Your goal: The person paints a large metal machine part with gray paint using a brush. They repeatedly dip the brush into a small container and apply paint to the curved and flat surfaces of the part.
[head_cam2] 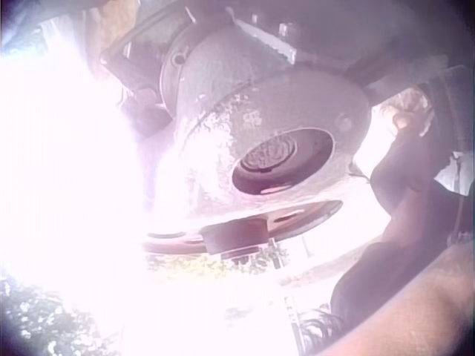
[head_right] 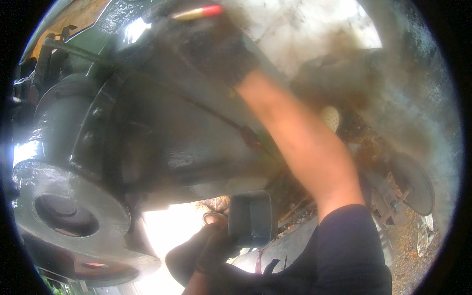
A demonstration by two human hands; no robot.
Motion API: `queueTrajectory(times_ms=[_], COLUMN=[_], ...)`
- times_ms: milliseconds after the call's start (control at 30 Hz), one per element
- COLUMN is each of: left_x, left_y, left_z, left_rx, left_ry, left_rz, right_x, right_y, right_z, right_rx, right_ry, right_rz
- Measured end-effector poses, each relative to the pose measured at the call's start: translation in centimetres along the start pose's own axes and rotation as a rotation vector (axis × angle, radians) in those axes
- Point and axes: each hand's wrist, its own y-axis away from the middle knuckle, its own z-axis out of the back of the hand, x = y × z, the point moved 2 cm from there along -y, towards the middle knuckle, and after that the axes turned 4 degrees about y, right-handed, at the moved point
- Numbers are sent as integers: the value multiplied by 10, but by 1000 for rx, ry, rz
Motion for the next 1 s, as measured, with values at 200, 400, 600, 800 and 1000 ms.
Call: queueTrajectory(times_ms=[200, 400, 600, 800, 1000], left_x=[-12, -25, 1, -33, -20], left_y=[4, 0, 0, 5, 10], left_z=[4, 6, 1, 0, 4], left_rx=[22, 8, -11, -9, 6], left_ry=[-132, 51, -58, 160, 61], left_rz=[-79, 129, -32, 59, 21], right_x=[-21, -22, -15, -50, -23], right_y=[-6, -32, -40, -41, -36], right_z=[-11, -13, -4, -27, -33], right_rx=[212, 252, 267, -72, -240], right_ry=[134, -276, 732, 1543, 1839], right_rz=[-32, -513, 503, 769, 860])
